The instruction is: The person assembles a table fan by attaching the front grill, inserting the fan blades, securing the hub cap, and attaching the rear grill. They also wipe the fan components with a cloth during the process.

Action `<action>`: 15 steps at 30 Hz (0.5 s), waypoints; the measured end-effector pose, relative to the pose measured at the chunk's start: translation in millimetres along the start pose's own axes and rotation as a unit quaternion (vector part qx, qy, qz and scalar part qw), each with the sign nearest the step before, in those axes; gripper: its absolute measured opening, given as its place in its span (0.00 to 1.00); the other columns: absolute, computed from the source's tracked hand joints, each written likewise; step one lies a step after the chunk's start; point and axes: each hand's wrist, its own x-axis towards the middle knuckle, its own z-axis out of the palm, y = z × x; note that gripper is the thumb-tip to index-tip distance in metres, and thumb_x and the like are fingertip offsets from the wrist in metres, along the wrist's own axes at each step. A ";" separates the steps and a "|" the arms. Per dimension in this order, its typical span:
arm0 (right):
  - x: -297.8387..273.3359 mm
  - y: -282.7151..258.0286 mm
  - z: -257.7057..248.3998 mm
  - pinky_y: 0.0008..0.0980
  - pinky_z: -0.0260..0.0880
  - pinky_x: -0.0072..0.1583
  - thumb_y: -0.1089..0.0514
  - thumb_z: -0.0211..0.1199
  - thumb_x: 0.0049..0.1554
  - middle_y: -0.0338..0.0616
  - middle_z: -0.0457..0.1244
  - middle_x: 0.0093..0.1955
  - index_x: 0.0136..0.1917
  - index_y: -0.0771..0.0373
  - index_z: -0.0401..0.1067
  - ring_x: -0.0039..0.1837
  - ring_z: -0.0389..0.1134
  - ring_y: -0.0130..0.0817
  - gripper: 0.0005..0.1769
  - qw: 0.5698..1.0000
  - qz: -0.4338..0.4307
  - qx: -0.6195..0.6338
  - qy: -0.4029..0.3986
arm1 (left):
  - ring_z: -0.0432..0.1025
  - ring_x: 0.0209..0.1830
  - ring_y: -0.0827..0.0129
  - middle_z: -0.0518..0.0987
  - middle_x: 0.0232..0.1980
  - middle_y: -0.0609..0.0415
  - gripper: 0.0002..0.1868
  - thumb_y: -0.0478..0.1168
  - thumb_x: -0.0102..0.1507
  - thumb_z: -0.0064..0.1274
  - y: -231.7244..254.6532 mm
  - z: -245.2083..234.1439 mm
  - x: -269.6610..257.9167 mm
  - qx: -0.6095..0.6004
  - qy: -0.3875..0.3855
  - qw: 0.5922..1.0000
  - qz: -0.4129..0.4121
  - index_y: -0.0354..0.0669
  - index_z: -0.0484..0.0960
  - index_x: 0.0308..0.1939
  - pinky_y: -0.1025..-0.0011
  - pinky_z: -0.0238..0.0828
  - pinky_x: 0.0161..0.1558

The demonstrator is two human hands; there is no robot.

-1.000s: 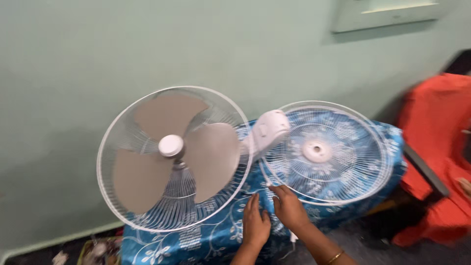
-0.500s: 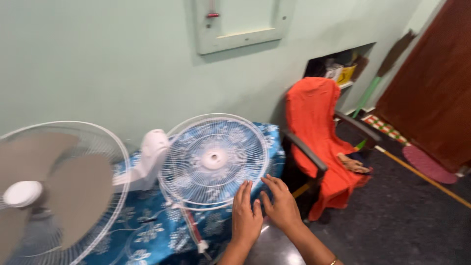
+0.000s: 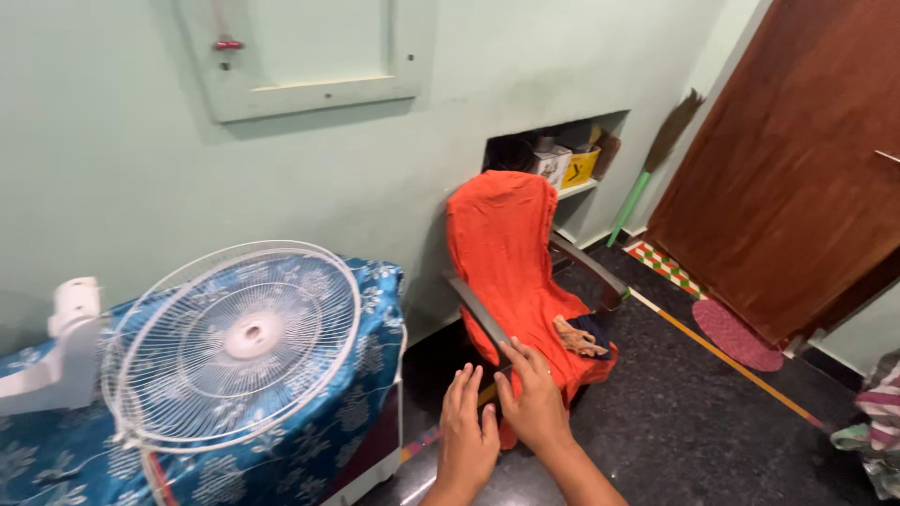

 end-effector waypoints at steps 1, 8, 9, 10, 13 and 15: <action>3.3 12.7 -4.4 0.42 0.65 0.67 0.58 0.65 0.54 0.52 0.61 0.71 0.67 0.59 0.70 0.71 0.62 0.51 0.28 1.000 0.012 -0.003 0.000 | 0.57 0.75 0.44 0.64 0.75 0.38 0.32 0.35 0.62 0.50 -0.2 12.4 2.2 0.005 -0.003 1.000 0.005 0.37 0.67 0.71 0.53 0.51 0.72; 48.9 111.1 -31.8 0.42 0.63 0.68 0.59 0.66 0.53 0.54 0.60 0.71 0.68 0.61 0.70 0.72 0.61 0.52 0.29 1.000 0.025 -0.013 -0.004 | 0.58 0.75 0.46 0.66 0.74 0.39 0.31 0.34 0.62 0.49 -5.8 116.4 57.0 -0.006 -0.010 1.000 0.021 0.37 0.67 0.71 0.55 0.52 0.73; 61.0 128.1 -37.6 0.43 0.62 0.69 0.60 0.66 0.53 0.55 0.60 0.71 0.67 0.62 0.70 0.72 0.61 0.53 0.28 1.000 -0.001 -0.020 0.012 | 0.59 0.75 0.46 0.66 0.73 0.39 0.31 0.34 0.62 0.49 -5.8 134.6 69.5 -0.012 -0.007 1.000 0.027 0.37 0.67 0.71 0.55 0.53 0.73; 73.1 146.2 -44.1 0.44 0.62 0.69 0.61 0.65 0.52 0.55 0.60 0.72 0.66 0.63 0.70 0.73 0.61 0.53 0.28 0.999 -0.027 -0.026 0.027 | 0.58 0.75 0.46 0.66 0.74 0.39 0.32 0.34 0.62 0.49 -7.2 151.9 81.8 -0.016 -0.022 0.999 0.025 0.37 0.66 0.71 0.55 0.52 0.73; 113.6 201.2 -62.9 0.43 0.64 0.69 0.62 0.65 0.52 0.53 0.61 0.71 0.66 0.61 0.71 0.71 0.62 0.52 0.27 0.998 0.014 -0.050 0.042 | 0.56 0.77 0.46 0.64 0.75 0.39 0.32 0.34 0.63 0.48 -5.5 207.6 118.5 -0.031 -0.064 0.997 0.015 0.37 0.65 0.72 0.55 0.50 0.73; 142.9 235.9 -69.5 0.40 0.67 0.66 0.62 0.64 0.52 0.52 0.61 0.70 0.66 0.59 0.71 0.71 0.62 0.51 0.26 0.996 0.073 -0.047 0.039 | 0.54 0.77 0.46 0.63 0.76 0.39 0.32 0.34 0.63 0.48 -6.4 240.4 149.3 -0.042 -0.089 0.995 0.002 0.37 0.64 0.73 0.55 0.49 0.73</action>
